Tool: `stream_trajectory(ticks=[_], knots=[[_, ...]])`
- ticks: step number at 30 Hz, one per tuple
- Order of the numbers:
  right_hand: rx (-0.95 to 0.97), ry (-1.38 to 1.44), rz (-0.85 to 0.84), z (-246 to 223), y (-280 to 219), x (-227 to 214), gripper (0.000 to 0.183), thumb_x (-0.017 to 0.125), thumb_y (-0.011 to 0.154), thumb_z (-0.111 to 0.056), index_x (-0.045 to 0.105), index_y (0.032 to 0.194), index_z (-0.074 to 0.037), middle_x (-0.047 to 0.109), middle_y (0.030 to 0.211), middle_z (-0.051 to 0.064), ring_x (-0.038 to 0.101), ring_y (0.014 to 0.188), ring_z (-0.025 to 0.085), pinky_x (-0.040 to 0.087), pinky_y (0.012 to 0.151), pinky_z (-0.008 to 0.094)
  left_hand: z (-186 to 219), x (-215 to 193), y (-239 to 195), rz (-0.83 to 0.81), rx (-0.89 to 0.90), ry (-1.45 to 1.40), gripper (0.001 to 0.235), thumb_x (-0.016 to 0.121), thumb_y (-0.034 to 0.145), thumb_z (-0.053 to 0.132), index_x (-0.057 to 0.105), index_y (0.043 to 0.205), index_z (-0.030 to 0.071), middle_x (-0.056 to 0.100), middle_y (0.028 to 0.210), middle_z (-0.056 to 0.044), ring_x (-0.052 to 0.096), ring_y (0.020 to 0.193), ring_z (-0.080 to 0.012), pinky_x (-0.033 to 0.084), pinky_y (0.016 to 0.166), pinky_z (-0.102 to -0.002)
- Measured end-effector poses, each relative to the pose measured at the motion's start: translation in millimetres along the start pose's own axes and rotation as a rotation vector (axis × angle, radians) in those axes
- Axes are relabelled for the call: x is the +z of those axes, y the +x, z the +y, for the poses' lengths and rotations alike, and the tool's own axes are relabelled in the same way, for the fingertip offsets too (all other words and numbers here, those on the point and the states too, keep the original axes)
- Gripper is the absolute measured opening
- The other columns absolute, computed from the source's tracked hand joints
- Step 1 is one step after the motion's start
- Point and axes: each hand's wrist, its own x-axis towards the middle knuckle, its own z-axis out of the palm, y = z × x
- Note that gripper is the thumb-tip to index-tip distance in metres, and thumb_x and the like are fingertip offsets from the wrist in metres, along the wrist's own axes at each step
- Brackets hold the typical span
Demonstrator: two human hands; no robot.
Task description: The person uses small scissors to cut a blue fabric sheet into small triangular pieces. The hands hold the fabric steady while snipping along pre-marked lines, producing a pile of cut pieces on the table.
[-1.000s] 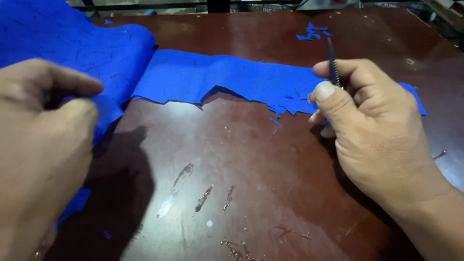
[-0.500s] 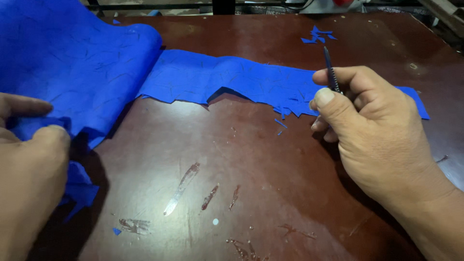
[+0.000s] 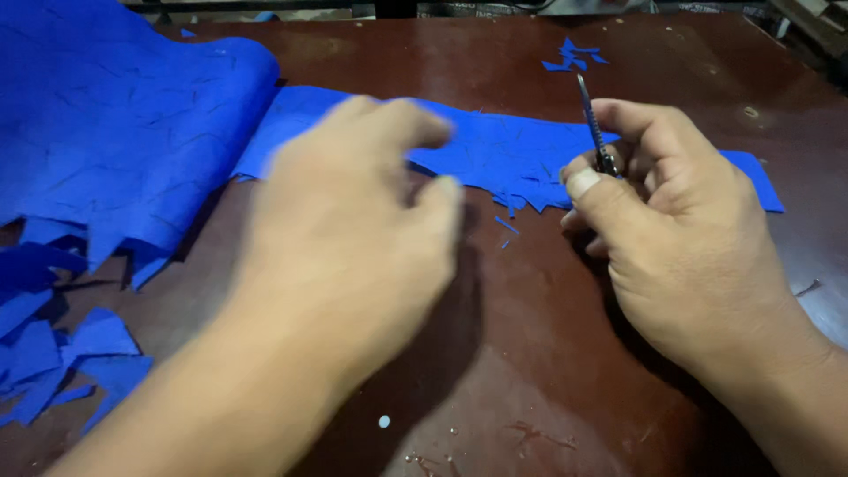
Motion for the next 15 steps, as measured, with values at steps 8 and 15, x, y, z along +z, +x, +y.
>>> stream_trajectory(ticks=[8, 15], knots=[[0.039, -0.003, -0.004, -1.0, 1.1, -0.3, 0.040, 0.061, 0.097, -0.017, 0.061, 0.137, -0.016, 0.067, 0.097, -0.004, 0.068, 0.071, 0.009, 0.056, 0.061, 0.025, 13.8, 40.3, 7.7, -0.040, -0.033, -0.132, 0.040, 0.060, 0.080, 0.016, 0.066, 0.120, 0.011, 0.071, 0.104, -0.010, 0.065, 0.098, -0.0340, 0.049, 0.085, -0.047], [-0.062, -0.191, -0.079, 1.2, 3.2, 0.8, 0.035, 0.064, 0.092, -0.020, 0.070, 0.126, -0.017, 0.072, 0.089, -0.002, 0.067, 0.073, 0.010, 0.049, 0.074, 0.028, -8.1, 26.0, -7.2, 0.003, -0.004, 0.012, 0.035, 0.068, 0.081, 0.021, 0.071, 0.115, 0.012, 0.068, 0.106, -0.014, 0.061, 0.096, -0.0405, 0.049, 0.084, -0.053]])
